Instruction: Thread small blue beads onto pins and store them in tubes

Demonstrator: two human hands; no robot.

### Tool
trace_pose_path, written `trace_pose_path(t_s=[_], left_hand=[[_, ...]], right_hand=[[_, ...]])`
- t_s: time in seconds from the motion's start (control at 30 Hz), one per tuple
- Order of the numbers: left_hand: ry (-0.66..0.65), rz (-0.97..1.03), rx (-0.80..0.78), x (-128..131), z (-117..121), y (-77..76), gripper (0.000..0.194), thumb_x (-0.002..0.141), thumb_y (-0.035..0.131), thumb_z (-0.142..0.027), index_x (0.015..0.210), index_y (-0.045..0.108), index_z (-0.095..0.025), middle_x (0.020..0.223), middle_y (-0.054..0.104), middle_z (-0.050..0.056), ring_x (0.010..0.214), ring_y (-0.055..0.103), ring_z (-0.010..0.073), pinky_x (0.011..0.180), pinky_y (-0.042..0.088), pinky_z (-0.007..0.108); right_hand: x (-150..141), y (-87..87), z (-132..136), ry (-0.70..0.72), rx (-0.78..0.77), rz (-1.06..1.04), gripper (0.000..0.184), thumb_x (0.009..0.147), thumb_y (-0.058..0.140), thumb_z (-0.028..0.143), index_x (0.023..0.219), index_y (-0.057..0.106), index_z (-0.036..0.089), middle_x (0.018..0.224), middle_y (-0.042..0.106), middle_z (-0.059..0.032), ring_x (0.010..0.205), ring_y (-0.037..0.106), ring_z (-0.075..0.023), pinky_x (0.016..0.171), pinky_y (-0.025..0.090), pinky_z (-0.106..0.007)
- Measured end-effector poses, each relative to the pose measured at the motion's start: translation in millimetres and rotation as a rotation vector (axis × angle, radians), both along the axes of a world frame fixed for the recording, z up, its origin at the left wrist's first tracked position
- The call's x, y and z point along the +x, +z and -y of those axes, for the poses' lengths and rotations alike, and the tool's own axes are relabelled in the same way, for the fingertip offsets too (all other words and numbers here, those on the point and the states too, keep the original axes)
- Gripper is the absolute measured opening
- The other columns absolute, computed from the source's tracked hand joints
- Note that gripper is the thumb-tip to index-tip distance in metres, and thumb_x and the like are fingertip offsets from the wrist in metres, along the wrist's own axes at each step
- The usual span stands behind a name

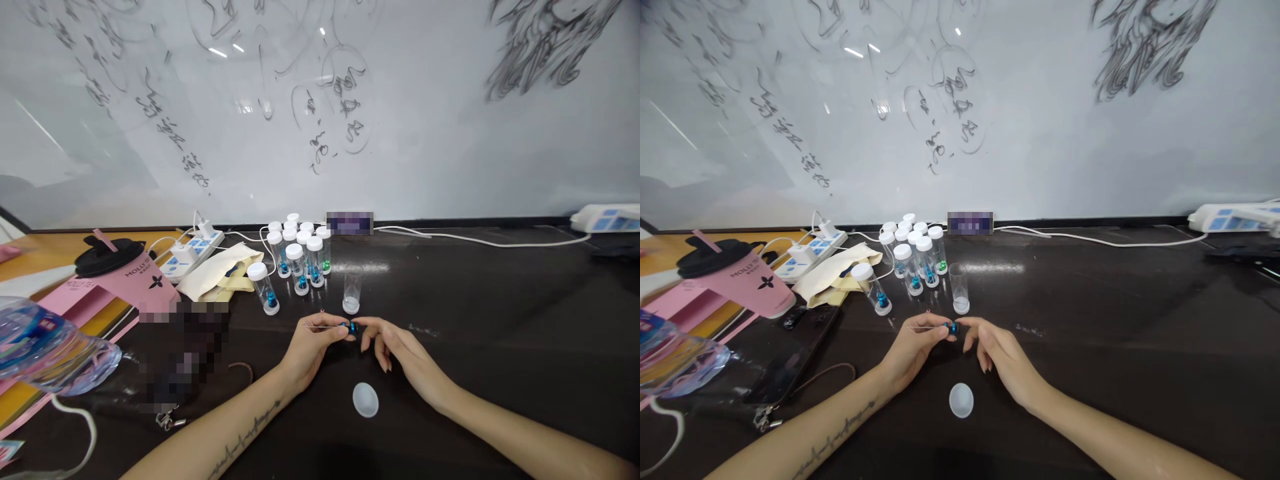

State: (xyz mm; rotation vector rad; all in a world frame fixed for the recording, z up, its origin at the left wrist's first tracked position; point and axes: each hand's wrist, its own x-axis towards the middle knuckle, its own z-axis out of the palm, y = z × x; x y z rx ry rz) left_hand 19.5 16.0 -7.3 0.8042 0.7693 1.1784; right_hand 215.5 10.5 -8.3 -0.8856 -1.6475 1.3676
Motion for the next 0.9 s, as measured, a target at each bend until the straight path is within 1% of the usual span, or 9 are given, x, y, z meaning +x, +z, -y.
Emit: trace_pose_path(t_s=[0.13,0.3,0.4,0.63,0.73,0.9], left_hand=[[0.001,-0.003,0.009,-0.3,-0.5,-0.7,0.014,0.065,0.081,-0.017,0.077,0.075,-0.013,0.08,0.072,0.004,0.07,0.068,0.0136,0.076,0.049,0.025],[-0.003,-0.006,0.011,-0.7,-0.3,-1.9,0.014,0.065,0.08,-0.016,0.078,0.074,-0.013,0.08,0.072,0.004,0.07,0.068,0.0131,0.077,0.049,0.025],[-0.001,-0.006,0.01,-0.6,0.0,-1.9,0.014,0.065,0.081,-0.017,0.077,0.074,-0.014,0.079,0.072,0.004,0.07,0.068,0.0136,0.078,0.049,0.026],[0.007,-0.016,-0.002,-0.4,0.0,-0.7,0.016,0.063,0.082,-0.019,0.076,0.074,-0.014,0.078,0.072,0.004,0.069,0.068,0.0139,0.077,0.048,0.027],[0.009,-0.025,0.001,-0.6,0.0,-0.4,0.017,0.062,0.082,-0.02,0.076,0.074,-0.014,0.078,0.072,0.005,0.069,0.068,0.0143,0.078,0.048,0.028],[0.007,-0.019,-0.003,-0.9,0.5,0.5,0.018,0.062,0.083,-0.019,0.076,0.074,-0.013,0.077,0.072,0.005,0.068,0.068,0.015,0.077,0.049,0.028]], right_hand=[[-0.5,-0.7,-0.8,-0.001,-0.013,-0.017,0.044,0.1,0.033,0.045,0.126,0.055,0.018,0.086,0.061,-0.0055,0.053,0.047,-0.0101,0.051,0.038,-0.025],[-0.3,-2.5,-1.4,-0.01,-0.018,-0.025,0.046,0.099,0.034,0.047,0.122,0.058,0.016,0.083,0.062,-0.0056,0.052,0.046,-0.0104,0.05,0.038,-0.025],[0.0,-1.6,-0.7,-0.008,-0.022,-0.021,0.045,0.099,0.034,0.047,0.125,0.056,0.017,0.085,0.062,-0.0058,0.053,0.047,-0.0106,0.051,0.038,-0.025],[-0.8,0.3,0.1,-0.005,-0.025,-0.017,0.046,0.099,0.033,0.047,0.125,0.055,0.016,0.086,0.062,-0.0063,0.053,0.046,-0.011,0.051,0.038,-0.026],[-0.6,-0.3,0.0,-0.003,-0.013,-0.013,0.046,0.099,0.033,0.048,0.122,0.058,0.016,0.083,0.062,-0.0062,0.053,0.046,-0.0112,0.051,0.037,-0.026],[0.0,-0.9,0.1,-0.001,-0.015,-0.018,0.045,0.099,0.033,0.046,0.124,0.056,0.017,0.085,0.062,-0.0058,0.054,0.047,-0.0107,0.052,0.038,-0.026]])
